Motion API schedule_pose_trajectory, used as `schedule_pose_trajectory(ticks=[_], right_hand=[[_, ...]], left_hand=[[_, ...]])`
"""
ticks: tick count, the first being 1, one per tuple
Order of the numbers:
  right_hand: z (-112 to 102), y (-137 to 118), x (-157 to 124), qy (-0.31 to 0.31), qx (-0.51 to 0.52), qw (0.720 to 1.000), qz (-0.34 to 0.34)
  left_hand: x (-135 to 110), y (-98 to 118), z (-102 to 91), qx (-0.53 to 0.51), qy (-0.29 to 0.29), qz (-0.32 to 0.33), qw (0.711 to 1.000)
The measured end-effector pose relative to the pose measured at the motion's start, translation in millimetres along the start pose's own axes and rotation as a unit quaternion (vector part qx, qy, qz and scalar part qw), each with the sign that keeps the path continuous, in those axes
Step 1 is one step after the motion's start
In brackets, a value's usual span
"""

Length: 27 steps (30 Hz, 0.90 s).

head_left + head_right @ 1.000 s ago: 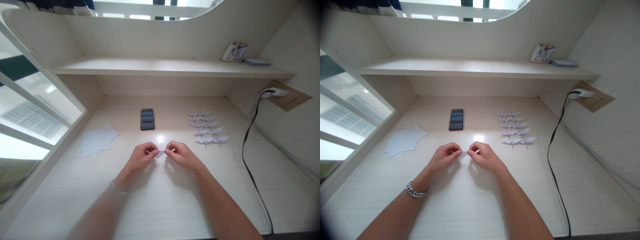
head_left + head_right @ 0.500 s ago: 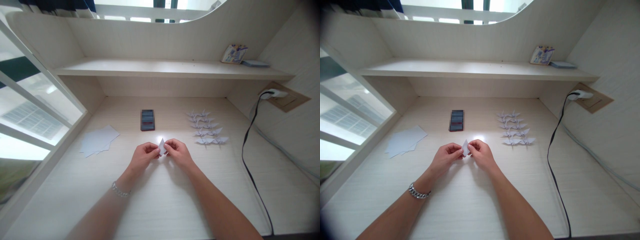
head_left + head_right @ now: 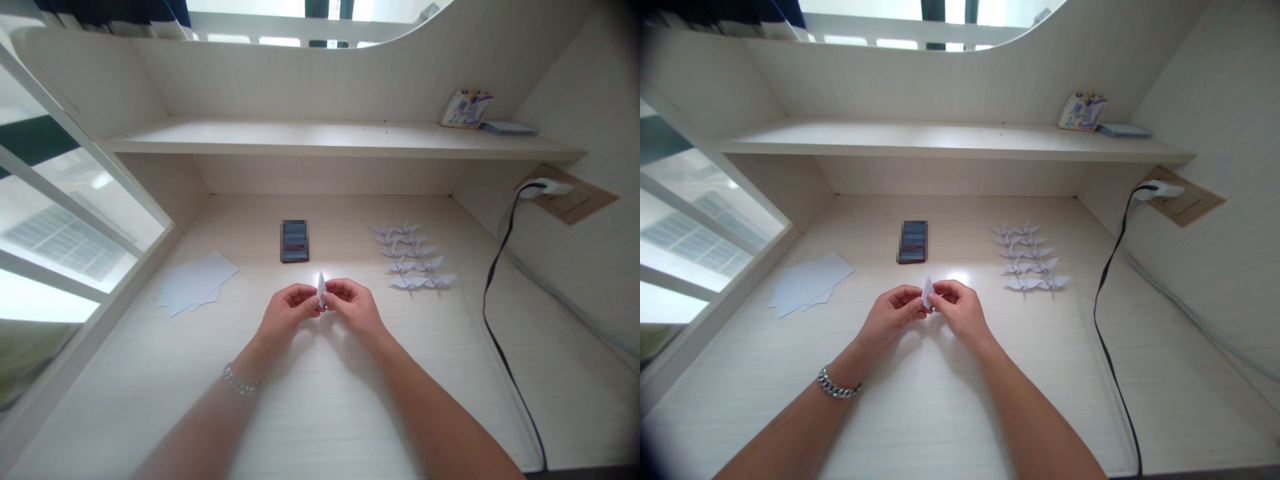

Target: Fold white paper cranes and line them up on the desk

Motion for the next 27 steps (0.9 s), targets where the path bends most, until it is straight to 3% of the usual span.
schedule_pose_trajectory(ticks=[10, 27], right_hand=[[-2.2, -8.7, -5.4, 0.063, -0.061, 0.995, -0.05], [6.7, -1.3, -3.3, 0.003, -0.023, 1.0, -0.005]], left_hand=[[1.7, 1.5, -2.7, 0.02, 0.012, 0.021, 1.0], [1.5, 5.2, -2.3, -0.011, 0.003, 0.034, 0.999]])
Point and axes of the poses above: each hand's wrist, its own x-axis towards the middle knuckle, its own z-axis out of the palm, y = z × x, the point moved 8 cm from there along x, towards the middle knuckle, and after that the axes turned 12 degrees about x, right-handed, at the moved point
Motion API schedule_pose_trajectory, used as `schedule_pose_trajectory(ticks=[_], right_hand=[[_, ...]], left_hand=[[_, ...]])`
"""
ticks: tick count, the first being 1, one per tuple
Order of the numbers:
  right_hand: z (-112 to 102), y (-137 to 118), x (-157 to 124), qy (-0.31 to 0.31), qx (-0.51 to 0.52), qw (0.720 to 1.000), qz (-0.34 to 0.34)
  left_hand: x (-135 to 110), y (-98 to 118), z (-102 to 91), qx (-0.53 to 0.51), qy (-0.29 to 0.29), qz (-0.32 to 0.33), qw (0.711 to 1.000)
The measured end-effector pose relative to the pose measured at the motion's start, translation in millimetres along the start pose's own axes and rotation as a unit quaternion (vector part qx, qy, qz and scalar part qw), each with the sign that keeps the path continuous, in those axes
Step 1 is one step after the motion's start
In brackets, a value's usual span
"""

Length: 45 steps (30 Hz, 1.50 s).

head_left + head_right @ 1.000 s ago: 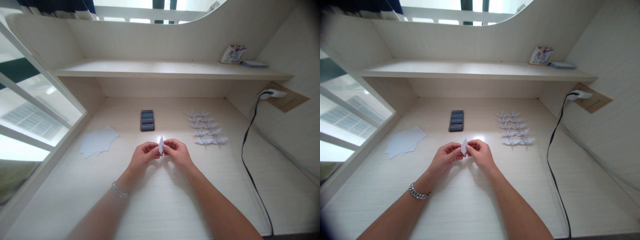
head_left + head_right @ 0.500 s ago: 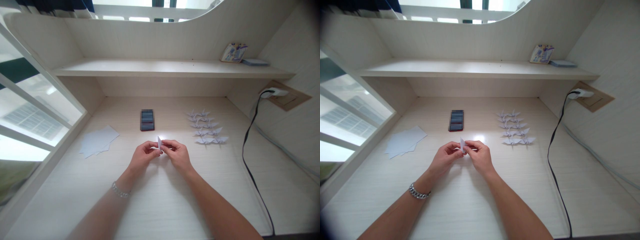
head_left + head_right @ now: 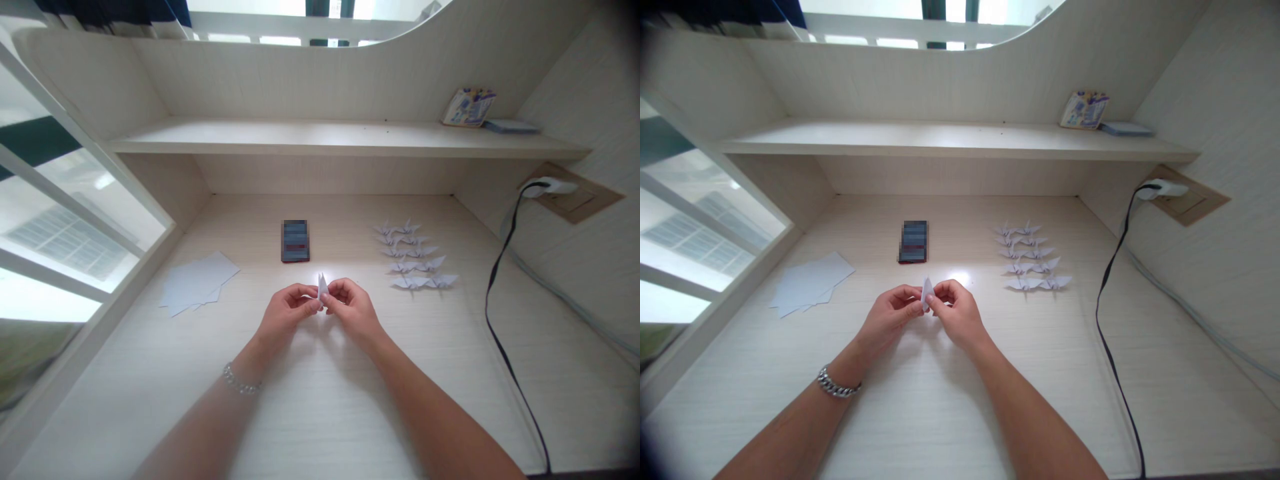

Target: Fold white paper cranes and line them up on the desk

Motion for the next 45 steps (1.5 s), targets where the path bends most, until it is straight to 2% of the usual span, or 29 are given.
schedule_pose_trajectory(ticks=[6, 14, 25, 27, 30, 33, 36, 42, 45], right_hand=[[3.4, -4.2, -2.0, -0.009, -0.005, 1.0, -0.025], [8.6, -2.1, -3.6, -0.04, 0.008, 0.999, -0.002], [7.1, 4.7, -1.0, -0.048, 0.032, 0.998, 0.005], [7.5, 5.6, -0.6, -0.044, 0.053, 0.998, 0.012], [6.3, 6.4, -0.2, -0.027, 0.068, 0.997, 0.021], [2.6, 7.7, 0.2, -0.005, 0.061, 0.998, 0.023], [-1.8, 9.1, 0.0, 0.015, 0.03, 0.999, 0.015], [3.0, 6.8, -2.5, -0.002, -0.049, 0.999, -0.005], [6.8, 5.0, -3.9, -0.013, -0.063, 0.998, -0.009]], left_hand=[[0.6, -1.9, -1.3, -0.003, -0.002, -0.012, 1.0], [0.7, -4.3, -6.0, 0.005, 0.016, -0.021, 1.0], [1.9, -8.7, -8.1, -0.025, 0.027, -0.029, 0.999], [1.1, -6.1, -10.2, -0.008, 0.048, -0.018, 0.999], [0.4, -0.5, -12.8, 0.071, 0.07, 0.011, 0.995], [0.7, 1.8, -7.9, 0.138, 0.044, 0.032, 0.989], [0.8, 2.0, -5.7, 0.156, 0.038, 0.042, 0.986], [-1.2, 8.8, -14.6, 0.164, 0.116, 0.064, 0.978], [-1.8, 10.3, -17.7, 0.16, 0.135, 0.062, 0.976]])
Point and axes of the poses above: each hand's wrist, its own x-axis towards the middle knuckle, its own z-axis out of the palm, y = z × x, the point moved 8 cm from there along x, towards the middle knuckle, and after that the axes turned 12 degrees about x, right-handed, at the moved point
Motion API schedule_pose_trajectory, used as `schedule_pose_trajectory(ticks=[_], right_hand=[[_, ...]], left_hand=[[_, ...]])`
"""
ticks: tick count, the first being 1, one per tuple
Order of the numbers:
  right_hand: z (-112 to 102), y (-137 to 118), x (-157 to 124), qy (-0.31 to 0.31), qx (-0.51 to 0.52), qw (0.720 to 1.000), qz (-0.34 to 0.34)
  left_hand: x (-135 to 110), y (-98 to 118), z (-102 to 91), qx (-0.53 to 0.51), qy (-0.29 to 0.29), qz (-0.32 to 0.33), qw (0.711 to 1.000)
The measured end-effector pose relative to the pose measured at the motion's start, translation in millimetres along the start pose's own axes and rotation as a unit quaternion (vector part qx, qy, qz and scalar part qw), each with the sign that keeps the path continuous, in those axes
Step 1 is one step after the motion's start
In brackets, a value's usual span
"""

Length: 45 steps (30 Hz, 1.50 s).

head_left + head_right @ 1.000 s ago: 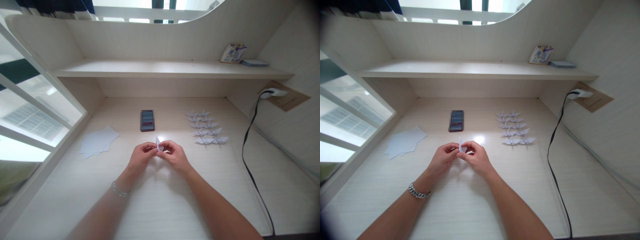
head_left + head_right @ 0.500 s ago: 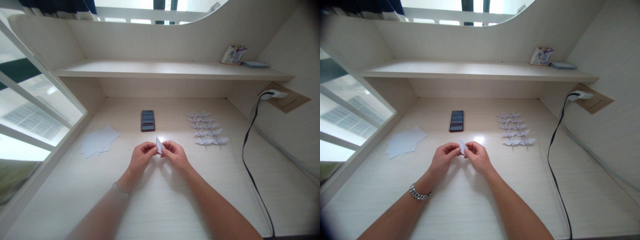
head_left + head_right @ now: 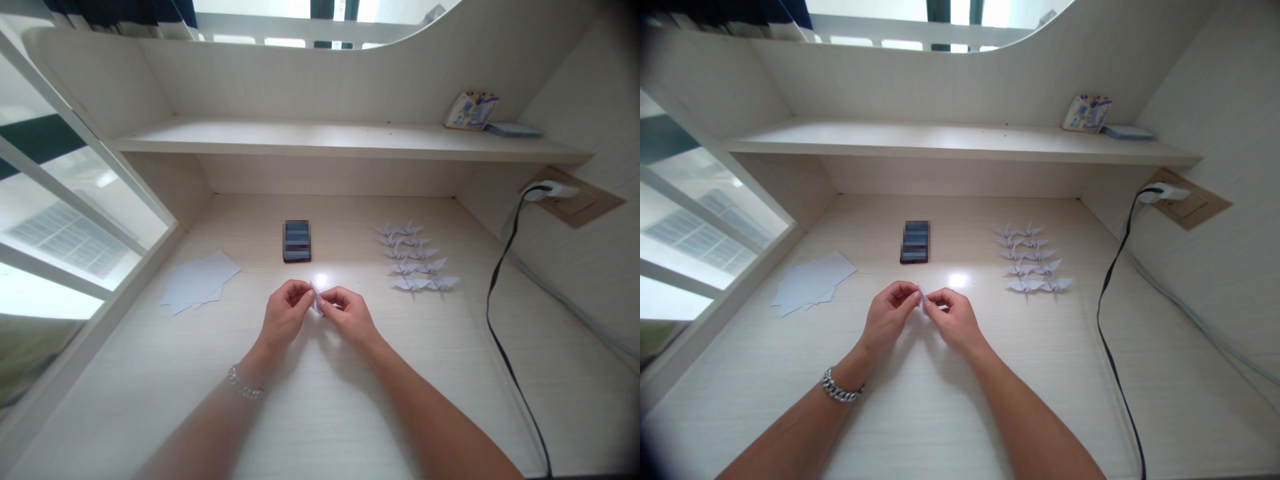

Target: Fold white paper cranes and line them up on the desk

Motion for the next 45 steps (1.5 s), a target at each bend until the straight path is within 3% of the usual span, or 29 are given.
schedule_pose_trajectory(ticks=[12, 24, 37, 45], right_hand=[[0.5, -8.6, -1.3, 0.003, -0.037, 0.999, -0.034], [-3.8, -8.2, -1.3, 0.034, -0.012, 0.999, -0.031], [-12.4, -2.2, 1.0, 0.075, 0.036, 0.996, -0.023], [-11.4, -4.6, 0.6, 0.074, 0.034, 0.996, -0.031]], left_hand=[[2.1, -10.7, -2.4, 0.015, 0.012, -0.02, 1.0], [-5.8, 14.2, 5.5, 0.125, -0.026, 0.068, 0.989], [-9.0, 23.9, 8.5, 0.152, -0.037, 0.091, 0.983], [-9.9, 19.0, 10.6, 0.117, -0.037, 0.065, 0.99]])
Point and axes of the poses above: each hand's wrist, its own x-axis towards the middle knuckle, its own z-axis out of the palm, y = z × x, the point moved 8 cm from there along x, towards the middle knuckle, and after that the axes turned 12 degrees about x, right-handed, at the moved point
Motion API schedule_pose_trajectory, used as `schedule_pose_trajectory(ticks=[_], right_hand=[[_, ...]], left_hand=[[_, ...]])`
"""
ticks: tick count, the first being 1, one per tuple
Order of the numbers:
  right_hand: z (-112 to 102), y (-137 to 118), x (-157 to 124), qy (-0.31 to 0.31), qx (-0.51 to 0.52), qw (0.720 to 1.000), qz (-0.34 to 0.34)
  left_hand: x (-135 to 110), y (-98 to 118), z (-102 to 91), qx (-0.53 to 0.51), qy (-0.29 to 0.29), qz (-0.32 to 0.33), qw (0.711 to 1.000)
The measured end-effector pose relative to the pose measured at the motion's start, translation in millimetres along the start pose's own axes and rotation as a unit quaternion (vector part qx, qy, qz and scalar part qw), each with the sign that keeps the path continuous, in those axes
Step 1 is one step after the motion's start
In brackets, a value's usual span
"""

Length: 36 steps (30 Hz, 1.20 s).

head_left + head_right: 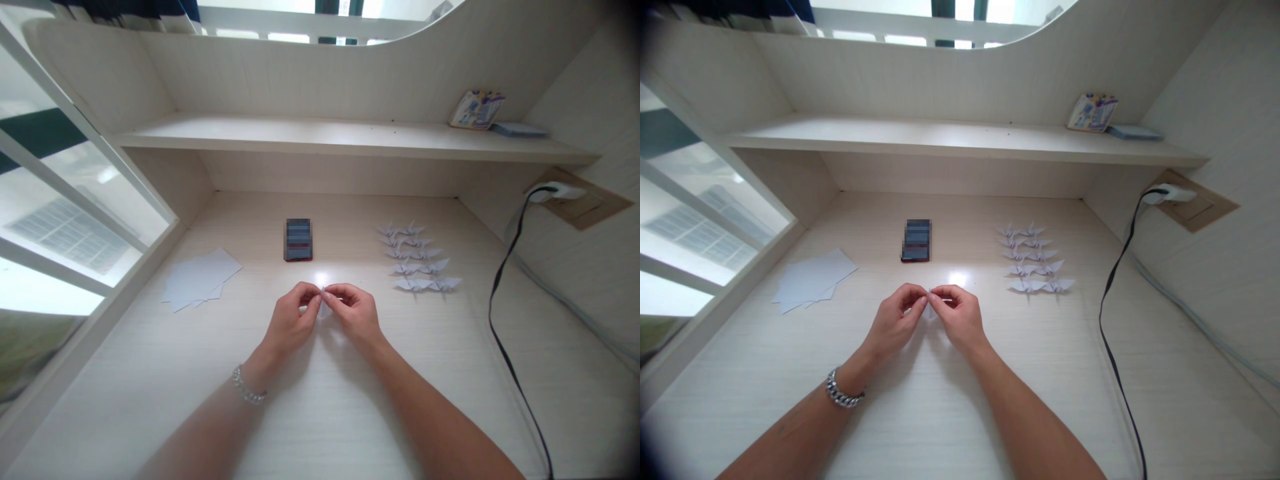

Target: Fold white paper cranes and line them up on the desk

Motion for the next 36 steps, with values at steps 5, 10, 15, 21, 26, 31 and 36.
schedule_pose_trajectory(ticks=[5, 10, 15, 21, 26, 31, 36], right_hand=[[3.6, -2.0, -1.5, -0.014, -0.009, 1.0, -0.003], [4.0, -4.0, -1.7, -0.014, -0.017, 1.0, -0.012], [6.4, -8.2, -2.8, -0.024, -0.022, 0.999, -0.024], [8.6, -13.4, -5.1, -0.029, -0.01, 0.999, -0.042], [8.9, -11.3, -4.7, -0.028, 0.002, 0.999, -0.039], [9.9, -11.3, -4.5, -0.032, 0.008, 0.999, -0.042], [13.5, -15.8, -5.5, -0.057, 0.001, 0.996, -0.061]], left_hand=[[-1.4, -6.6, 2.0, -0.066, 0.021, -0.03, 0.997], [1.3, -14.9, 5.7, -0.091, 0.013, -0.047, 0.995], [3.5, -16.7, 3.7, -0.102, 0.02, -0.051, 0.993], [3.1, -10.3, 1.3, -0.086, 0.018, -0.034, 0.996], [2.4, -8.6, -1.8, -0.074, 0.032, -0.036, 0.996], [1.9, -9.8, -1.5, -0.071, 0.031, -0.039, 0.996], [1.8, -9.9, 0.3, -0.063, 0.023, -0.029, 0.997]])
Point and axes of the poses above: each hand's wrist, its own x-axis towards the middle knuckle, its own z-axis out of the palm, y = z × x, the point moved 8 cm from there along x, towards the middle knuckle, and after that the axes turned 12 degrees about x, right-handed, at the moved point
